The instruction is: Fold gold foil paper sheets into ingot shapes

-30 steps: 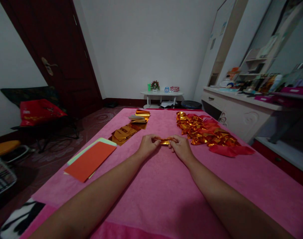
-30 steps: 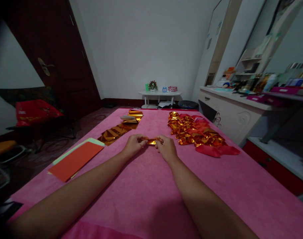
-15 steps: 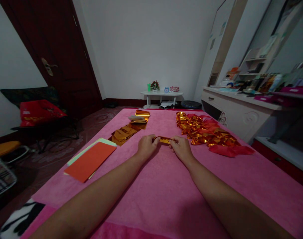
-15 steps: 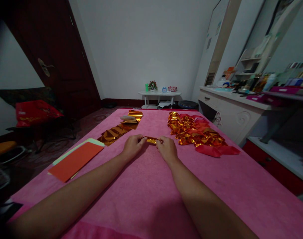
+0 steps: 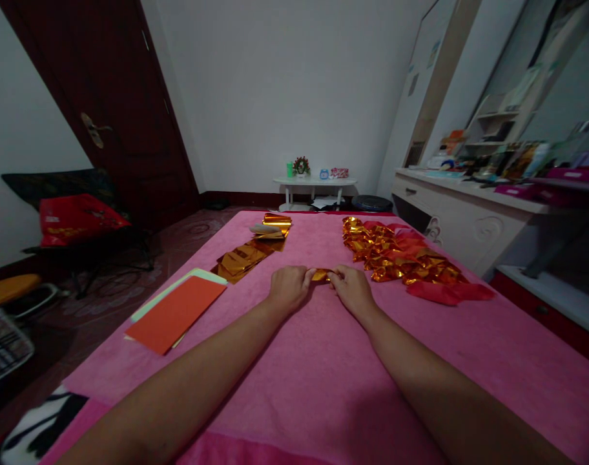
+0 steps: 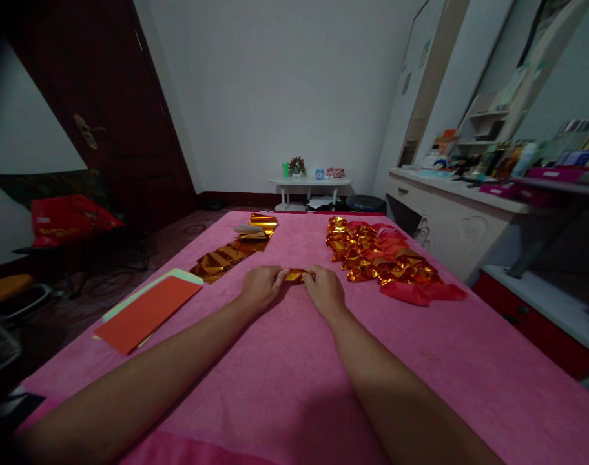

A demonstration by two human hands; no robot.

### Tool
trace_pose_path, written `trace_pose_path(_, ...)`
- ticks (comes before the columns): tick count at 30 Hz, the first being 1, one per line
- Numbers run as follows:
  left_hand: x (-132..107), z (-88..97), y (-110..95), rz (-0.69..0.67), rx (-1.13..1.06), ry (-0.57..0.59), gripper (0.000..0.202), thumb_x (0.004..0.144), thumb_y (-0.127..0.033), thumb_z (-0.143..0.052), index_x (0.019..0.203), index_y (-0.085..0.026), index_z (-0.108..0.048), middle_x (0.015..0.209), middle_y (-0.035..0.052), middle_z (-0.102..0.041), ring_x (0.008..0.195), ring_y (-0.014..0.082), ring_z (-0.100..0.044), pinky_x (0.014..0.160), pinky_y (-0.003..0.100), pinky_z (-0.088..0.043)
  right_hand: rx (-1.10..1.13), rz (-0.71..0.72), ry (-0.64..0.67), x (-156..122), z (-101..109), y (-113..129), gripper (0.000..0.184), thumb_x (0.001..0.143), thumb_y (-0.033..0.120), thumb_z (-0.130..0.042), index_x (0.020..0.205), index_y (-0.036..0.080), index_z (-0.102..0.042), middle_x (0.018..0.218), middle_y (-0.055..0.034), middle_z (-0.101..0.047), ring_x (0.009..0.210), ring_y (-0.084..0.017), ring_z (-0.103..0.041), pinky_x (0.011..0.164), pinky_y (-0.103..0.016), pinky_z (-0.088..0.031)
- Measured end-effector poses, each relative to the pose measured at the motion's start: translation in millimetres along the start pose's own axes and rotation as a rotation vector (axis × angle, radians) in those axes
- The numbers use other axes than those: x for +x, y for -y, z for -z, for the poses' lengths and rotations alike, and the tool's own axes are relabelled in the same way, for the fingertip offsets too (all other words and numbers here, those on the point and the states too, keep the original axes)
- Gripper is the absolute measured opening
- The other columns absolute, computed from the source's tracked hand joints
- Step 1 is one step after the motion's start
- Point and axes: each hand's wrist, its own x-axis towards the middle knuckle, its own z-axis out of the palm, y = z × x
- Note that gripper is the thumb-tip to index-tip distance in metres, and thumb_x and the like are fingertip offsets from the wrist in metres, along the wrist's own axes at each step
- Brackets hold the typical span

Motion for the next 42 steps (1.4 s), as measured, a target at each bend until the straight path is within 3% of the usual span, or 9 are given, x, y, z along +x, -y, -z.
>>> trace_pose_path(14,2.8,-5.5,5.5,-0.076,-0.084,-0.018,0.062,0.095,-0.048,-0.017,0.090,-0.019,-0.072,0.083,0.0097,-0.071,0.076,0.0197,-0.063,0.067,0.028,-0.039,-0.177,0.073,0.060,-0.6,-2.8,3.6,0.019,0.078,0.027,-0.051,0.063,0.020,-0.061,0.060,-0.0010,-0.061,0.056,-0.012,-0.051,0.051,-0.023,-0.025)
trace_pose_path(23,3.3,-3.4,3.9,-0.014,-0.032,0.020,0.055,0.095,-0.046,-0.022,0.101,-0.022,-0.071,0.089,0.0096,-0.072,0.079,0.0198,-0.063,0.068,0.028,-0.039,0.015,0.123,0.052,-3.1,4.5,5.3,0.028,0.081,0.030,-0.046,0.057,0.019,-0.054,0.053,0.0008,-0.054,0.054,-0.012,-0.049,0.054,-0.023,-0.028)
trace_pose_path(27,3.1,-4.3,3.9,-0.050,-0.045,0.018,0.055,0.095,-0.045,-0.021,0.102,-0.023,-0.071,0.088,0.0086,-0.072,0.076,0.0191,-0.063,0.066,0.028,-0.037,0.072,0.107,0.047,-3.0,6.0,5.0,0.030,0.084,0.033,-0.042,0.061,0.019,-0.054,0.053,0.0011,-0.054,0.056,-0.014,-0.050,0.054,-0.023,-0.030)
trace_pose_path(36,5.8,-5.5,7.0,-0.060,-0.188,0.021,0.056,0.095,-0.041,-0.023,0.085,-0.017,-0.073,0.074,0.0080,-0.070,0.065,0.0163,-0.058,0.058,0.026,-0.032,-0.089,0.200,0.097,-5.6,4.6,8.2,0.036,0.091,0.034,-0.036,0.072,0.019,-0.062,0.066,-0.0013,-0.062,0.062,-0.013,-0.054,0.058,-0.024,-0.030)
trace_pose_path(42,7.1,-10.8,8.4,-0.084,-0.377,0.017,0.055,0.094,-0.043,-0.028,0.071,-0.014,-0.069,0.061,0.0036,-0.062,0.054,0.0123,-0.048,0.055,0.024,-0.029,-0.262,0.063,0.103,-6.9,4.7,14.2,0.034,0.091,0.035,-0.039,0.081,0.022,-0.068,0.077,-0.0047,-0.069,0.070,-0.016,-0.058,0.058,-0.025,-0.029)
